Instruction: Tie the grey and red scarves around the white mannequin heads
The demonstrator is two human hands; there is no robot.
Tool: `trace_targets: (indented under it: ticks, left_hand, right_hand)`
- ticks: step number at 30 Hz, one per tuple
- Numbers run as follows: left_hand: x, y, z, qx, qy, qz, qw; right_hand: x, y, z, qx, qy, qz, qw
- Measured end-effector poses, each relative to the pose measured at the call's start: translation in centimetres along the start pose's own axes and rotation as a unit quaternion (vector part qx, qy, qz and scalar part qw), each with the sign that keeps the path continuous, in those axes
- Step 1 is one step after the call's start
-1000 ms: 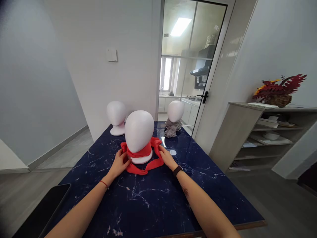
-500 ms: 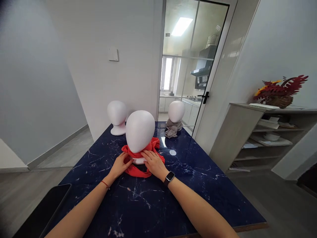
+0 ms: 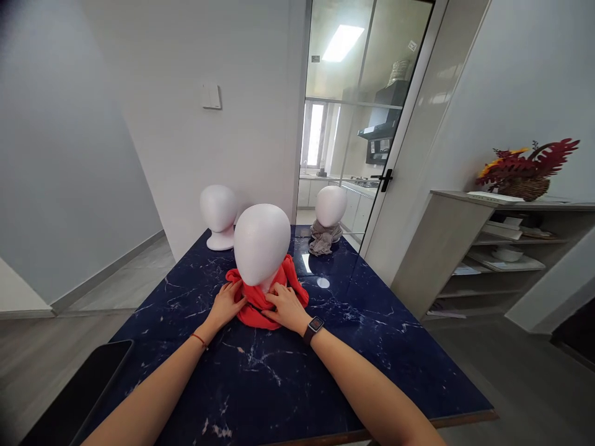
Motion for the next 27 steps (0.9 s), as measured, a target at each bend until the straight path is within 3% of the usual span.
trace_targets:
  ticks: [7,14,17,22,27]
  left_hand:
    - [0.1,0.0,0.1,-0.003,-0.01,0.021,1.0]
    - [0.1,0.0,0.3,0.008,-0.004,0.016,1.0]
    - [0.2,0.0,0.4,0.013,-0.003,0.013,1.0]
    - [0.4,0.3,0.4,0.005,0.002,0.027,1.0]
    - [0.8,1.5,1.7,-0.033,0.117,0.034,0.992]
  right_hand:
    - [0.2,2.3,1.8,-0.004,0.043,0.038,0.998]
    - [0.3,5.6,1.5,0.118,0.079,-0.144,0.979]
    - [0.6,5.8,1.7,0.153,0.07,-0.184,0.968]
    - [0.7,4.0,1.3,0.067,0.097,-0.127,0.985]
    - [-0.4,2.7,-1.1,-0.124,0.186,-0.147,0.964]
Point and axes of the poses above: each hand's wrist, its own x-axis away from the middle knuckle, its own z-axis out of the back of the hand, y = z × x, the point moved 2 cm from there along -x, towards the middle knuckle, and after that the axes turned 3 degrees about -x, right-handed, at the moved point
